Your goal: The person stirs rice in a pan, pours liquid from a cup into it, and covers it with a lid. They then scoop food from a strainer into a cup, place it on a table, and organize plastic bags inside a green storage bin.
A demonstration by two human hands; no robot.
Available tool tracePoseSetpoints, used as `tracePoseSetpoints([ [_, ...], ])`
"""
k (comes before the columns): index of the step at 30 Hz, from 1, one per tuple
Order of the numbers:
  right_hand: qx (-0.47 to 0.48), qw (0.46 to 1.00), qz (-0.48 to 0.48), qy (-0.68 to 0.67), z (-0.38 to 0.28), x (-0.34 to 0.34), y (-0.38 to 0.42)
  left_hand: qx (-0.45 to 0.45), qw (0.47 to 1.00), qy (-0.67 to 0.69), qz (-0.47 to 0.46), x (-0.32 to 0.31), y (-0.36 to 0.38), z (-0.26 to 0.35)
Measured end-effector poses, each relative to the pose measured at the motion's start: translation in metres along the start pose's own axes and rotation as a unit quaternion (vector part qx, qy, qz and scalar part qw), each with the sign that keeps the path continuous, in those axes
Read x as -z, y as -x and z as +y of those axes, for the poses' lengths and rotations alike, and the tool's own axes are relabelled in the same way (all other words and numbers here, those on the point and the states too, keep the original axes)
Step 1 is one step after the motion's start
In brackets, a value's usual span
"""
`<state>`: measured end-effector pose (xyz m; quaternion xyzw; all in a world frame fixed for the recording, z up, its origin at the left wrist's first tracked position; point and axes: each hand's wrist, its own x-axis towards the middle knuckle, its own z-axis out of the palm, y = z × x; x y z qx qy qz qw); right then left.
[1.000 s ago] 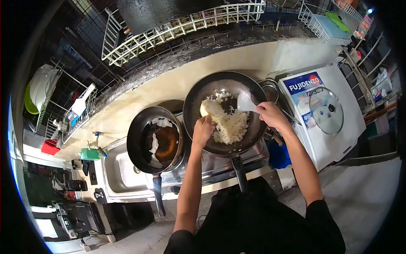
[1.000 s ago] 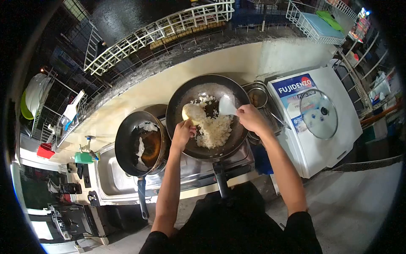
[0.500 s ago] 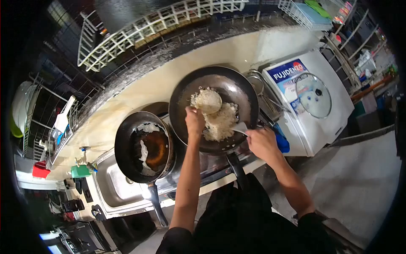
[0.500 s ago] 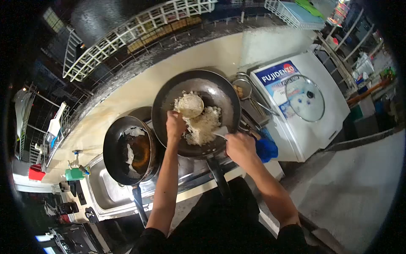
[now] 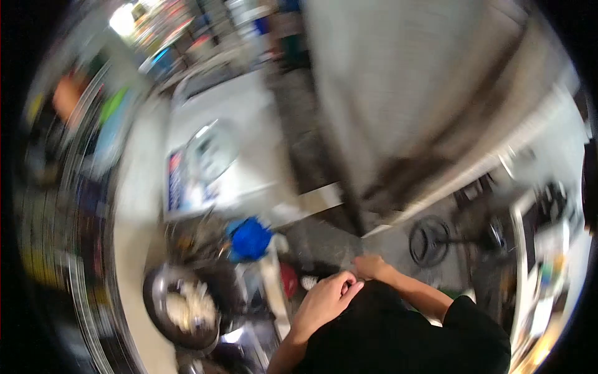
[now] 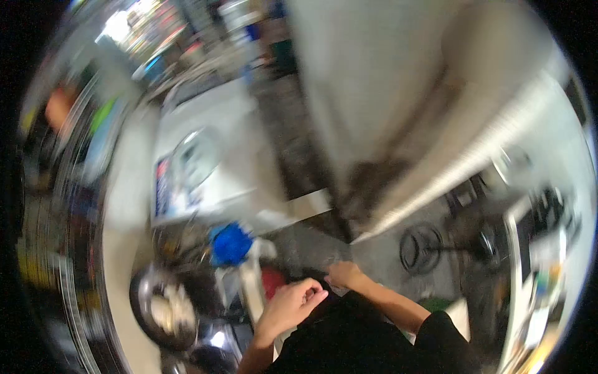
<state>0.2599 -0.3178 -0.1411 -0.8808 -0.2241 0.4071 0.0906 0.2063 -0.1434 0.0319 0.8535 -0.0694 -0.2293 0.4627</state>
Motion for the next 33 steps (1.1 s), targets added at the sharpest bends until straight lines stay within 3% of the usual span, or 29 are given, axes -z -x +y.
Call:
tracePoseSetpoints([
  [4,-0.15,0.977,-0.042,-0.148,0.132,-0.103,0.083,-0.063,0.984,-0.065,-0.155,-0.096,-0.04,0.016],
  [6,-0.211,0.949,-0.029,-0.23,0.184,-0.164,0.129,0.0,0.98,-0.058,-0.191,-0.135,-0.053,0.018],
  [8,-0.252,0.915,-0.042,-0.313,0.235,-0.235,0.171,0.16,0.959,-0.02,-0.232,-0.169,-0.077,0.018],
  [10,-0.315,0.791,0.038,-0.524,0.255,-0.279,0.228,0.214,0.957,-0.004,-0.195,-0.2,-0.098,0.002],
  [11,-0.313,0.767,0.044,-0.558,0.267,-0.293,0.255,0.206,0.957,-0.014,-0.203,-0.215,-0.112,0.002],
  [13,-0.327,0.694,0.086,-0.636,0.286,-0.318,0.304,0.191,0.943,-0.173,-0.212,-0.246,-0.132,0.009],
  [14,-0.344,0.64,0.124,-0.675,0.29,-0.34,0.325,0.19,0.943,-0.17,-0.215,-0.262,-0.141,0.015],
  [15,-0.298,0.54,0.164,-0.77,0.305,-0.379,0.336,0.128,0.936,-0.251,-0.209,-0.28,-0.154,0.022],
  [16,-0.289,0.517,0.208,-0.779,0.311,-0.386,0.351,0.063,0.922,-0.327,-0.198,-0.297,-0.166,0.031],
  [18,-0.238,0.55,0.324,-0.732,0.333,-0.396,0.369,0.101,0.909,-0.325,-0.241,-0.324,-0.191,0.076],
  [20,-0.316,0.567,0.37,-0.664,0.334,-0.319,0.405,0.036,0.891,-0.373,-0.255,-0.347,-0.224,0.079],
  [22,-0.274,0.488,0.423,-0.713,0.346,-0.258,0.417,0.039,0.903,-0.346,-0.252,-0.36,-0.252,0.121],
  [24,-0.271,0.516,0.435,-0.687,0.364,-0.18,0.424,0.048,0.909,-0.33,-0.251,-0.372,-0.293,0.134],
  [26,-0.31,0.581,0.415,-0.628,0.394,-0.112,0.419,0.043,0.912,-0.325,-0.248,-0.38,-0.339,0.155],
  [28,-0.28,0.607,0.441,-0.598,0.431,-0.056,0.405,0.04,0.928,-0.296,-0.223,-0.388,-0.383,0.164],
  [33,-0.176,0.532,0.506,-0.656,0.554,0.077,0.367,-0.053,0.935,-0.262,-0.234,-0.393,-0.5,0.258],
])
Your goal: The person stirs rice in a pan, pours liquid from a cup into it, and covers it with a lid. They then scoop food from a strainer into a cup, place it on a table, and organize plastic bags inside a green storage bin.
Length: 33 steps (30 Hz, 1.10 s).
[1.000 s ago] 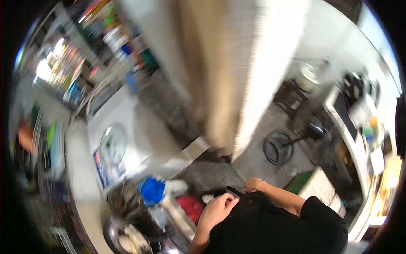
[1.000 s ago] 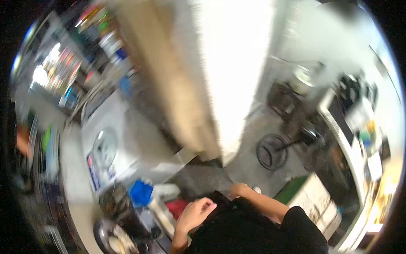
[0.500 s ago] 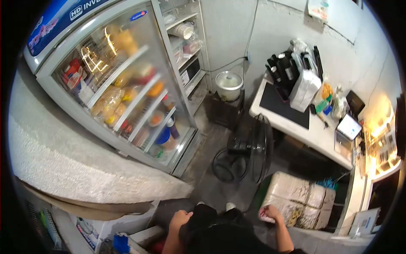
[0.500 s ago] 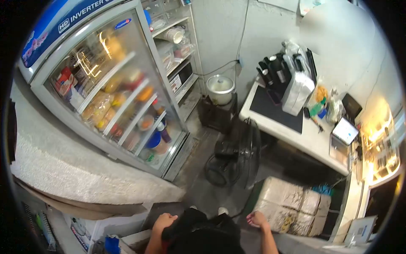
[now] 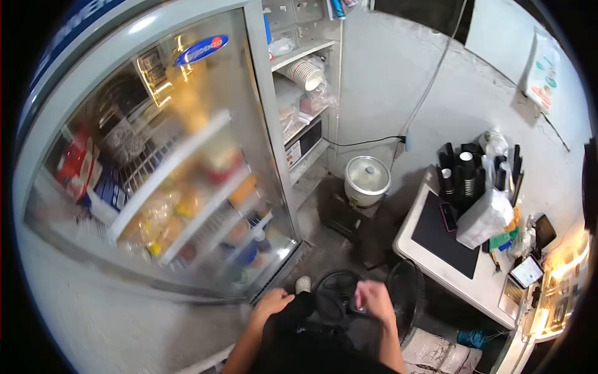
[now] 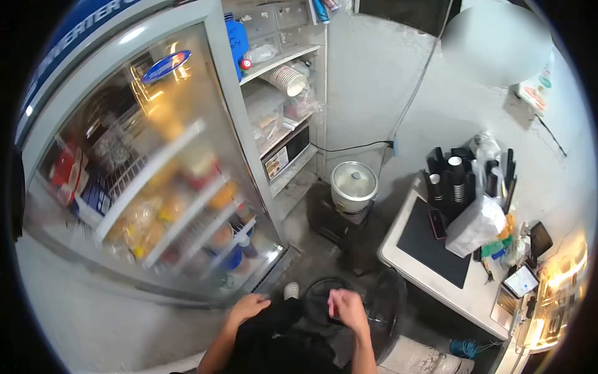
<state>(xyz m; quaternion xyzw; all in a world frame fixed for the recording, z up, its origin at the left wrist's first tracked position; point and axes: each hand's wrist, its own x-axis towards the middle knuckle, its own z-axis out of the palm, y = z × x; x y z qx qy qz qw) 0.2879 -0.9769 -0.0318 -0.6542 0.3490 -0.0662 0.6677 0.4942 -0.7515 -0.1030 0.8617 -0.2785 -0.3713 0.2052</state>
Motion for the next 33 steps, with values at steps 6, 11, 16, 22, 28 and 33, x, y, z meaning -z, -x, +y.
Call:
tracePoseSetpoints([
  [6,0.259,0.965,0.006,0.041,-0.112,-0.008,-0.276,-0.162,0.981,0.068,0.077,0.122,-0.107,0.115],
  [11,0.349,0.927,0.101,0.096,-0.22,-0.002,-0.461,-0.288,0.934,0.064,0.2,0.167,-0.196,0.183],
  [16,0.453,0.868,0.116,0.169,-0.277,-0.006,-0.635,-0.315,0.899,0.075,0.295,0.21,-0.29,0.251],
  [22,0.522,0.834,0.079,0.164,-0.304,0.004,-0.698,-0.297,0.853,0.058,0.426,0.297,-0.408,0.331],
  [28,0.473,0.878,0.051,0.061,-0.326,0.012,-0.685,-0.273,0.824,-0.037,0.495,0.393,-0.47,0.362],
  [33,0.449,0.893,0.023,-0.025,-0.33,0.006,-0.691,-0.301,0.836,-0.098,0.448,0.423,-0.5,0.365],
])
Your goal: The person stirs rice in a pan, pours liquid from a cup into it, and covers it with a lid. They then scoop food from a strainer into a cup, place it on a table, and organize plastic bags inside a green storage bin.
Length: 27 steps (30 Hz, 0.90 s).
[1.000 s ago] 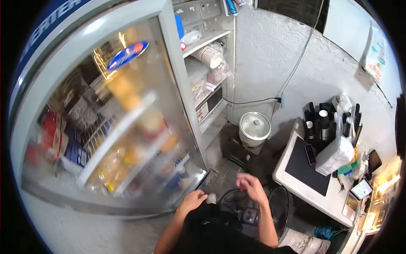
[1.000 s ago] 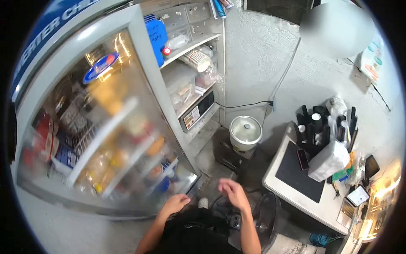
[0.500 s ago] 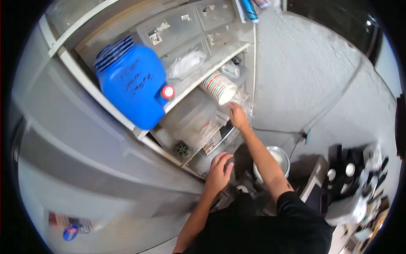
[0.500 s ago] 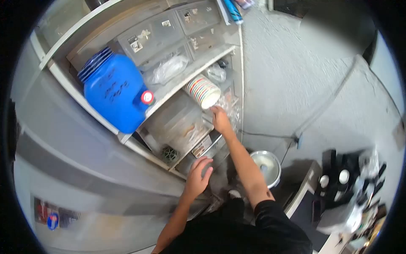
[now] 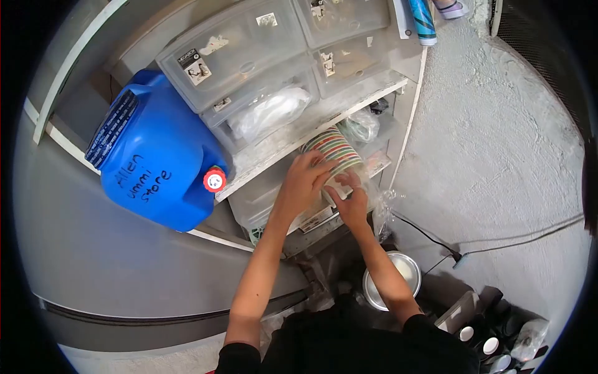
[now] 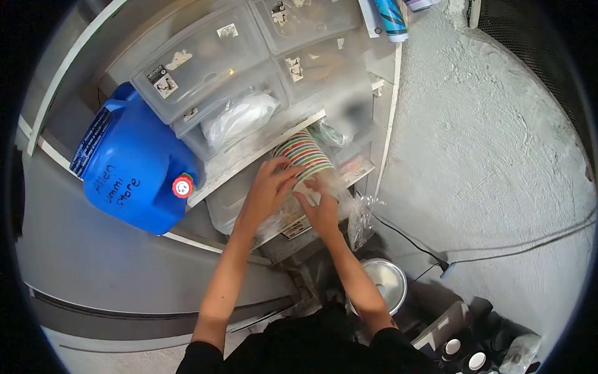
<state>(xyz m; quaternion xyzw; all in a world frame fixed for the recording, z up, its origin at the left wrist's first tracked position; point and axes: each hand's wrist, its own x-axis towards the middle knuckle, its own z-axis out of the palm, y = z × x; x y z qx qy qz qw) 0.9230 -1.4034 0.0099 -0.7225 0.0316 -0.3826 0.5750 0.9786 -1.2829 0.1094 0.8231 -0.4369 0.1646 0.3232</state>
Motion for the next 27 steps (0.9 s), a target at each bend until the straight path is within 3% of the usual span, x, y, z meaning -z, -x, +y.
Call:
tracePoseSetpoints([
  [4,0.009,1.0,-0.019,-0.022,0.003,0.001,-0.008,0.02,0.999,0.024,-0.026,-0.003,-0.011,0.007],
  [6,-0.034,0.998,-0.034,-0.027,-0.002,0.001,-0.009,0.022,0.999,0.03,-0.02,-0.006,-0.013,0.01],
  [8,-0.071,0.996,-0.017,-0.048,-0.004,-0.001,-0.006,-0.058,0.996,-0.052,-0.033,-0.007,-0.019,0.011],
  [13,-0.117,0.991,0.022,-0.057,-0.021,0.011,-0.006,-0.096,0.987,-0.116,-0.063,-0.011,-0.025,0.009],
  [16,-0.139,0.99,0.01,0.006,-0.026,0.021,0.001,-0.114,0.978,-0.166,-0.049,-0.014,-0.027,0.011],
  [18,-0.184,0.981,0.028,-0.046,-0.028,0.027,0.005,-0.122,0.974,-0.186,-0.037,-0.015,-0.023,0.012],
  [20,-0.169,0.984,0.024,-0.055,-0.027,0.028,0.004,-0.101,0.99,-0.082,-0.055,-0.017,-0.019,0.014],
  [25,-0.129,0.991,0.018,-0.025,-0.009,0.009,0.0,-0.1,0.993,-0.059,-0.031,-0.018,-0.014,0.015],
  [27,-0.107,0.989,0.062,-0.078,-0.007,-0.003,-0.002,-0.084,0.995,-0.051,-0.028,-0.015,-0.014,0.015],
])
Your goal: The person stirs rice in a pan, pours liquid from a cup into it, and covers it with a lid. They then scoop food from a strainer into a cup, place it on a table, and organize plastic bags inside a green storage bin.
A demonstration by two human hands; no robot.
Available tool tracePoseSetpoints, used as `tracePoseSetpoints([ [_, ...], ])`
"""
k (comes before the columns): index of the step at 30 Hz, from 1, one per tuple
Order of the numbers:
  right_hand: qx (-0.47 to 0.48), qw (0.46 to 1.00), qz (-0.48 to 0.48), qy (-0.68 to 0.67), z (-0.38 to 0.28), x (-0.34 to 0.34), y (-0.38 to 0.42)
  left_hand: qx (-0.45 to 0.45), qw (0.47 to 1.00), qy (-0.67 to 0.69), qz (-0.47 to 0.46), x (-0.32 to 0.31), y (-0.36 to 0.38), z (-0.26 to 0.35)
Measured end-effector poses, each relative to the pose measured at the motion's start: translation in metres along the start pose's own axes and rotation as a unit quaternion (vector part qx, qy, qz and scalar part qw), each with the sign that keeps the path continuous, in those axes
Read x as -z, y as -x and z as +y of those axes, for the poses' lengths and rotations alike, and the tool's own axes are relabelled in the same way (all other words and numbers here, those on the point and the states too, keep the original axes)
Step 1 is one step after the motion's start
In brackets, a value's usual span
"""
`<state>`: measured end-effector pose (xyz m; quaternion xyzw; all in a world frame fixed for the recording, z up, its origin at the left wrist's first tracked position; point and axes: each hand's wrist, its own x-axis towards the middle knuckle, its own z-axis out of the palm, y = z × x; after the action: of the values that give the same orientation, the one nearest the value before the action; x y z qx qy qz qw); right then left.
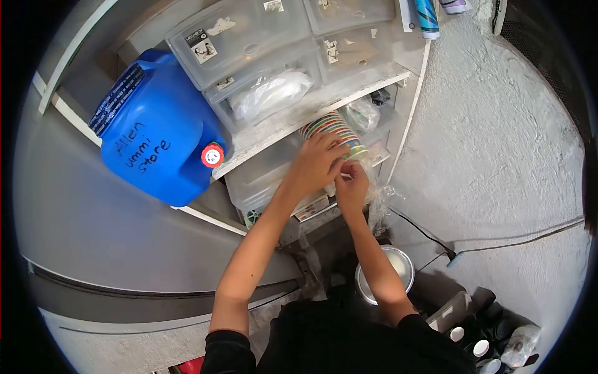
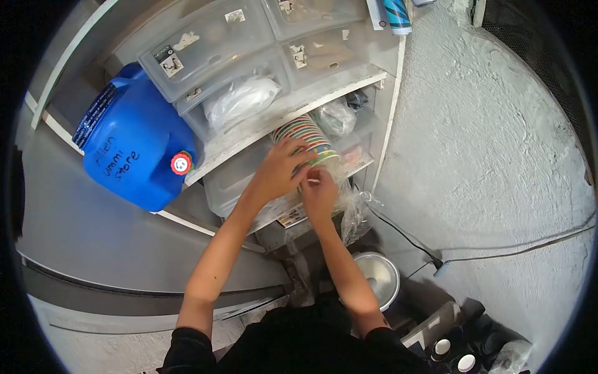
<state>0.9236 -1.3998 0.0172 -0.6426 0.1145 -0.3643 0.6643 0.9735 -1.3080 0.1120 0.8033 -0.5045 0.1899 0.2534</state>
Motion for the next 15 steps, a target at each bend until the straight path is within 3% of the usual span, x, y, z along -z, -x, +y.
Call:
tracePoseSetpoints([
  [7,-0.006,0.997,0.005,-0.083,-0.005,-0.014,0.001,-0.001,0.997,-0.071,-0.015,0.002,0.0,-0.008],
  [12,-0.067,0.997,-0.013,0.044,-0.04,0.025,0.024,-0.001,0.996,-0.091,0.007,-0.003,-0.003,-0.014],
  [15,-0.013,0.986,-0.086,0.14,-0.047,0.042,0.032,-0.016,0.994,-0.099,0.034,-0.006,-0.002,-0.013],
])
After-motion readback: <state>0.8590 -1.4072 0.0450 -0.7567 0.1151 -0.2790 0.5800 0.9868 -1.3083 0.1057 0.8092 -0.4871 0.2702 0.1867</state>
